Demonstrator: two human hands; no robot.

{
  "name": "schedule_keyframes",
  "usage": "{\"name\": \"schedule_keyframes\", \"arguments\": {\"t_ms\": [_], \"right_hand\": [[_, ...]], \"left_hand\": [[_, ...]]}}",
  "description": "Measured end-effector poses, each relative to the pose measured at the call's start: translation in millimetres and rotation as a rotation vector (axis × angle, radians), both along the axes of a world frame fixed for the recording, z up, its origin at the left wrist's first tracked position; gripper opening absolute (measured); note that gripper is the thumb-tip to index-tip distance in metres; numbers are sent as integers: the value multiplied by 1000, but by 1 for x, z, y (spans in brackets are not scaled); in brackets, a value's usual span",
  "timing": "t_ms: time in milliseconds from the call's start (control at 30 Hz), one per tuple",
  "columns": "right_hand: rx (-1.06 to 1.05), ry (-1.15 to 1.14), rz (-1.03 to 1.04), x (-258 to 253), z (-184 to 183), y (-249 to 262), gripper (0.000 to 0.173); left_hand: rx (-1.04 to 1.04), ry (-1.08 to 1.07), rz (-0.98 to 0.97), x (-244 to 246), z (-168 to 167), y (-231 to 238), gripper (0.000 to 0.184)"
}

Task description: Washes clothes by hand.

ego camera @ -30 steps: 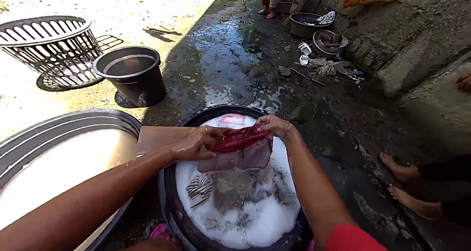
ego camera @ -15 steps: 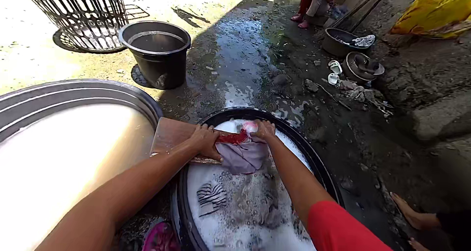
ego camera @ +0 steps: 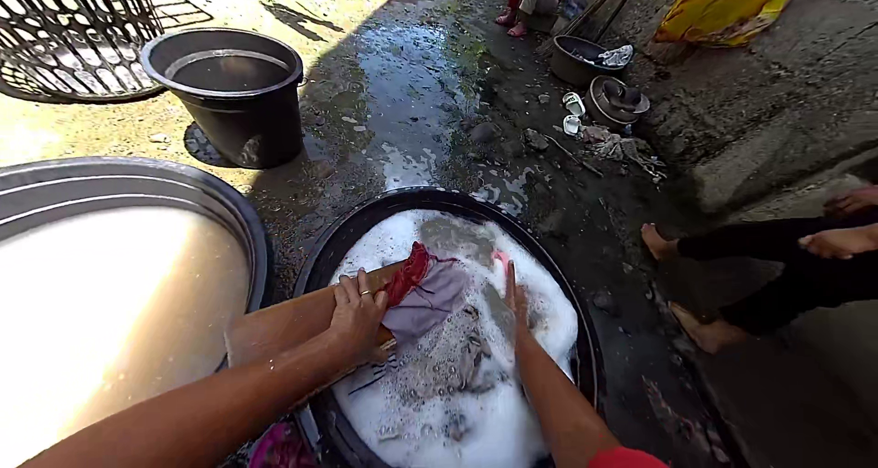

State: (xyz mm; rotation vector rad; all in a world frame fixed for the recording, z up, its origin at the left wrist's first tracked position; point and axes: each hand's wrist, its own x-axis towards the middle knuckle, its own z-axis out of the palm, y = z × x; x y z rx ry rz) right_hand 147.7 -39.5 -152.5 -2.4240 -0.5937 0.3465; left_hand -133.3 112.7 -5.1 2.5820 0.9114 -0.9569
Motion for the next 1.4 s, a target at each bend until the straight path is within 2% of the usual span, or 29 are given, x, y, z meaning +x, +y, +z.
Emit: {"name": "schedule_keyframes", "arguments": {"t_ms": [33, 67, 100, 133, 167, 200, 233, 300, 367, 433, 467, 533, 600, 667, 767, 833, 933, 1000, 1067, 1100, 1167, 1233, 1300, 1400], "right_hand": [[225, 93, -55, -6, -5, -3, 46], [330, 161, -35, -11, -5, -4, 47], [265, 150, 29, -14, -1, -4, 49], [79, 57, 90, -15, 4, -1, 50], [-72, -78, 138, -13, 7, 9, 53], [-137, -162, 127, -17, 17, 19, 54], [-122, -187, 123, -28, 31, 29, 54], [93, -231, 208, -78, 55, 44, 50], [321, -249, 463, -144, 66, 47, 40], [259, -170, 672, -180, 75, 46, 33], [167, -129, 671, -177, 77, 46, 32], [-17, -13, 526, -135, 68, 53, 42], [-75, 45, 363, -102, 57, 58, 47], [-7, 15, 377, -123, 61, 52, 46], [304, -109, 616, -187, 60, 31, 37], [239, -93, 599, -176, 54, 29, 36], [-94, 57, 347, -113, 51, 39, 44], [-14, 52, 325, -124, 58, 37, 43], [227, -7, 496, -171, 67, 31, 38], [277, -7, 582, -188, 69, 27, 37], [216, 18, 581, -179, 66, 34, 37], [24, 75, 430, -133, 60, 52, 42], [-48, 104, 345, -110, 57, 59, 45], [181, 65, 499, -163, 73, 45, 40]], "left_hand": [[-22, -44, -16, -4, 1, 2, 99], [-56, -107, -14, -8, 2, 6, 88], [-93, -171, 4, -12, 3, 8, 73], [-118, -228, 24, -17, 5, 8, 61], [-128, -274, 38, -22, 6, 7, 54], [-130, -310, 49, -26, 7, 5, 50], [-127, -330, 59, -30, 8, 4, 49], [-124, -330, 88, -38, 3, 3, 48], [-106, -345, 106, -44, -5, 3, 47], [-65, -374, 115, -50, -8, 5, 45], [-52, -385, 119, -52, -8, 6, 45], [-47, -378, 120, -52, -9, 7, 44], [-66, -338, 120, -49, -10, 8, 45], [-77, -327, 117, -45, -12, 7, 46], [-58, -339, 106, -43, -10, 9, 46], [-58, -326, 106, -45, -9, 9, 45], [-55, -308, 109, -45, -11, 7, 45], [-50, -308, 100, -45, -13, 7, 45], [-46, -324, 100, -44, -12, 9, 45], [-47, -321, 99, -44, -11, 9, 45], [-49, -321, 97, -45, -9, 9, 45], [-54, -311, 106, -44, -10, 9, 45], [-71, -296, 115, -43, -10, 8, 44], [-77, -288, 104, -40, -7, 10, 43]]}}
